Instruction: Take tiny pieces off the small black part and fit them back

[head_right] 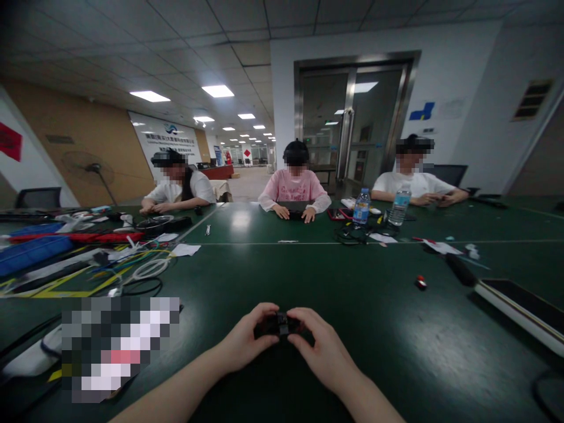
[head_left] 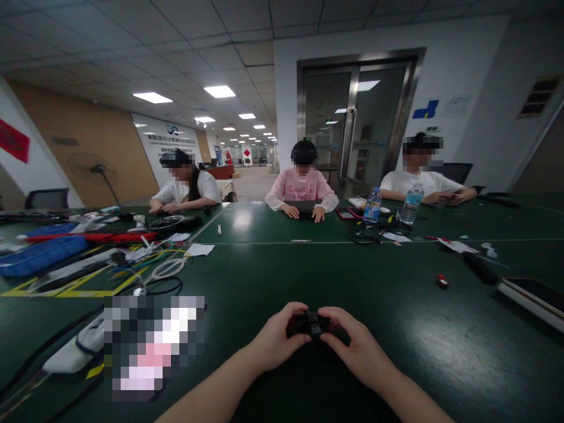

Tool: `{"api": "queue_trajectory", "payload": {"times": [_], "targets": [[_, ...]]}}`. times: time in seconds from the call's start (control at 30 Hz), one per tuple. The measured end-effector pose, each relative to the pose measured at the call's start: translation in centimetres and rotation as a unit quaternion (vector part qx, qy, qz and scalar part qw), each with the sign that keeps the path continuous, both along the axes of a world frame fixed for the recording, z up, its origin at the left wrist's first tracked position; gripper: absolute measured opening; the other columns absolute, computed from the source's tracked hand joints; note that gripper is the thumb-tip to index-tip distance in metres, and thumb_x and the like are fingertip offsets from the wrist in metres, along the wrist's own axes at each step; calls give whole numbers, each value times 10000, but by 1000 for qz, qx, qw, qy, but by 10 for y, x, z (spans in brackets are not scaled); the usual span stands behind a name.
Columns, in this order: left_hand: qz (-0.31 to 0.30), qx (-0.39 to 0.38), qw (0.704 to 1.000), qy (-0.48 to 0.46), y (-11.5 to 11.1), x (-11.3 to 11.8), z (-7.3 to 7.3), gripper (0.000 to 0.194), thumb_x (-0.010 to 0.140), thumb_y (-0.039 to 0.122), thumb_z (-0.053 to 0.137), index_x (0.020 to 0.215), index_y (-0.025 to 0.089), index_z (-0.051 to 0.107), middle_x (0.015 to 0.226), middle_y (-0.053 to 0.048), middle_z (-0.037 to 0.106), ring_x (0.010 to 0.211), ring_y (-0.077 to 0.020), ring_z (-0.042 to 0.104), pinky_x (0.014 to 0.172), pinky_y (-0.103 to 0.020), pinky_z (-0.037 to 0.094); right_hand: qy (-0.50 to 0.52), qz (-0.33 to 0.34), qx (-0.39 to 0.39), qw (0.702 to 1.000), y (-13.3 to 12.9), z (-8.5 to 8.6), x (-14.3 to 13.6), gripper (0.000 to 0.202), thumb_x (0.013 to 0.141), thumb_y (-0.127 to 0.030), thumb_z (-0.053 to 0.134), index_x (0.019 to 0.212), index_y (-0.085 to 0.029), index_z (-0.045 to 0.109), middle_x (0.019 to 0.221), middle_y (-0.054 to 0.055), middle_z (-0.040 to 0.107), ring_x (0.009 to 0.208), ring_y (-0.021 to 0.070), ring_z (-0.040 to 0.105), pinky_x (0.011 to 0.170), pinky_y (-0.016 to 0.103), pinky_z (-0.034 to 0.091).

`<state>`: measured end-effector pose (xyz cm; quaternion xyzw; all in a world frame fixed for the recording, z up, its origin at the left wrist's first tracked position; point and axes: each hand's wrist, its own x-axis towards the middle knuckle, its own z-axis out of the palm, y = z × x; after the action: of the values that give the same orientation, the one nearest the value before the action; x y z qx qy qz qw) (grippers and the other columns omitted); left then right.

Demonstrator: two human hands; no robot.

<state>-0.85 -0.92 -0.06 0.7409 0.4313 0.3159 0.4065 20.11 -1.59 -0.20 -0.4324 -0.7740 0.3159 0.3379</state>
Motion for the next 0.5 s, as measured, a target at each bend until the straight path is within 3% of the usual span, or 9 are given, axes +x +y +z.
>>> {"api": "queue_trajectory", "payload": {"times": [0.33, 0.5], "targets": [[-6, -15, 1000, 23, -1, 1, 3, 515, 711, 174, 636, 1177, 254, 430, 1083, -37, 586, 955, -191, 568, 845, -338, 442, -14, -12, -46, 999, 7, -10, 3, 337, 793, -256, 550, 1127, -291, 529, 1092, 20, 604, 926, 193, 594, 880, 334, 469], [-10, -26, 999, 40, -1, 2, 5, 504, 718, 188, 619, 1178, 271, 432, 1081, -28, 586, 942, -191, 572, 809, -313, 447, -9, -28, -75, 997, 11, -17, 3, 380, 763, -253, 560, 1141, -274, 530, 919, 13, 655, 859, 197, 613, 816, 304, 482]]}}
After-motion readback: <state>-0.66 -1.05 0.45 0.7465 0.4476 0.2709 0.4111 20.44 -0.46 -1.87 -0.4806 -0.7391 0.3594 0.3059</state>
